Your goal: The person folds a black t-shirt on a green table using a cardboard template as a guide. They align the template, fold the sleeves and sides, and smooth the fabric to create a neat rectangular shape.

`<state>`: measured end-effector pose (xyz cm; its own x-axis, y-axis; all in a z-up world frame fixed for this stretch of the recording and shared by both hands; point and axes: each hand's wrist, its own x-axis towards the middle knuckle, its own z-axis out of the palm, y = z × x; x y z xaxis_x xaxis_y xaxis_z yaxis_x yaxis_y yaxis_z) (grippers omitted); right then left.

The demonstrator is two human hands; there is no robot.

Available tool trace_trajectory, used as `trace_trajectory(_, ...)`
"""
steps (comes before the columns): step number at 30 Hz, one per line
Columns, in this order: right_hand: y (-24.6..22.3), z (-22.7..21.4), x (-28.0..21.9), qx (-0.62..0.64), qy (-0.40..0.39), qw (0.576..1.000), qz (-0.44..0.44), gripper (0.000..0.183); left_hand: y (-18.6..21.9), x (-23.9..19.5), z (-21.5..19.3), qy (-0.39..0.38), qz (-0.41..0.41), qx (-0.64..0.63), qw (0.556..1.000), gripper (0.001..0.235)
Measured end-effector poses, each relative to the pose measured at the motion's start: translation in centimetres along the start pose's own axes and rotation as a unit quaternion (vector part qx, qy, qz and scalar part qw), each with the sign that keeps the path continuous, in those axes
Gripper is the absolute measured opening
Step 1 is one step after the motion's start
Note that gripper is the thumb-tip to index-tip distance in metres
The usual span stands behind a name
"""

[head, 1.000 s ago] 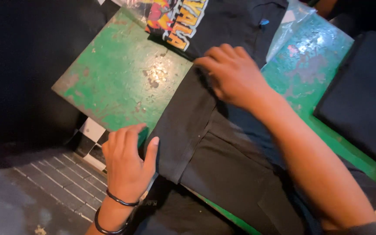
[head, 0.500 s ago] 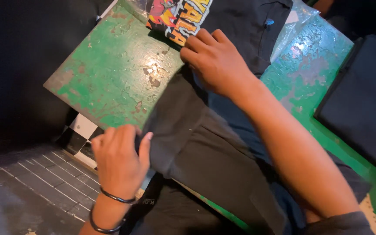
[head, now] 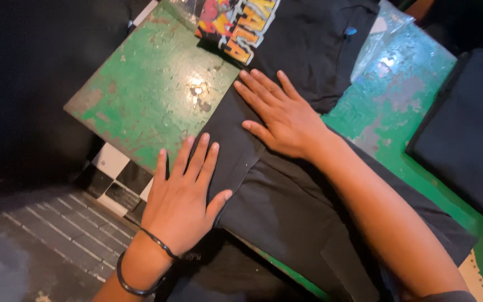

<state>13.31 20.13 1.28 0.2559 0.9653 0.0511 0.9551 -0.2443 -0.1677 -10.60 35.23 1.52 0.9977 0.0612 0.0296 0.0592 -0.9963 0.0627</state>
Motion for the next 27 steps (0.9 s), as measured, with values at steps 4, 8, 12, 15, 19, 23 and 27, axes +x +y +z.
trace_trajectory(4,-0.3,-1.6,-0.6,0.108,0.003,0.994,0.022,0.067,-0.1,0.6,-1.3,0.026,0.01,-0.004,1.0,0.081)
trace_trajectory(8,-1.3,-3.1,-3.5,0.068,0.092,0.992,0.057,0.059,-0.3,2.6,-1.1,0.082,0.045,-0.101,0.99,0.065)
trace_trajectory(12,-2.7,-2.1,-7.0,-0.003,0.035,0.996,0.078,0.068,-0.9,5.9,0.1,0.087,0.115,-0.097,0.985,0.062)
trace_trajectory(15,-2.3,-1.6,-7.5,0.01,0.07,0.99,0.12,0.063,-2.1,10.7,0.6,0.135,0.126,-0.112,0.976,0.047)
trace_trajectory(19,-1.1,-0.2,-6.8,-0.038,0.107,0.982,0.15,0.061,-3.8,16.4,3.8,0.16,0.117,-0.047,0.979,0.042)
trace_trajectory(23,-1.4,0.5,-6.9,-0.042,0.16,0.977,0.132,0.056,-3.0,16.8,3.0,0.194,0.12,-0.089,0.97,0.038)
trace_trajectory(27,-1.3,0.8,-6.9,-0.035,0.167,0.977,0.126,0.056,-3.2,16.9,3.6,0.228,0.122,-0.06,0.964,0.038)
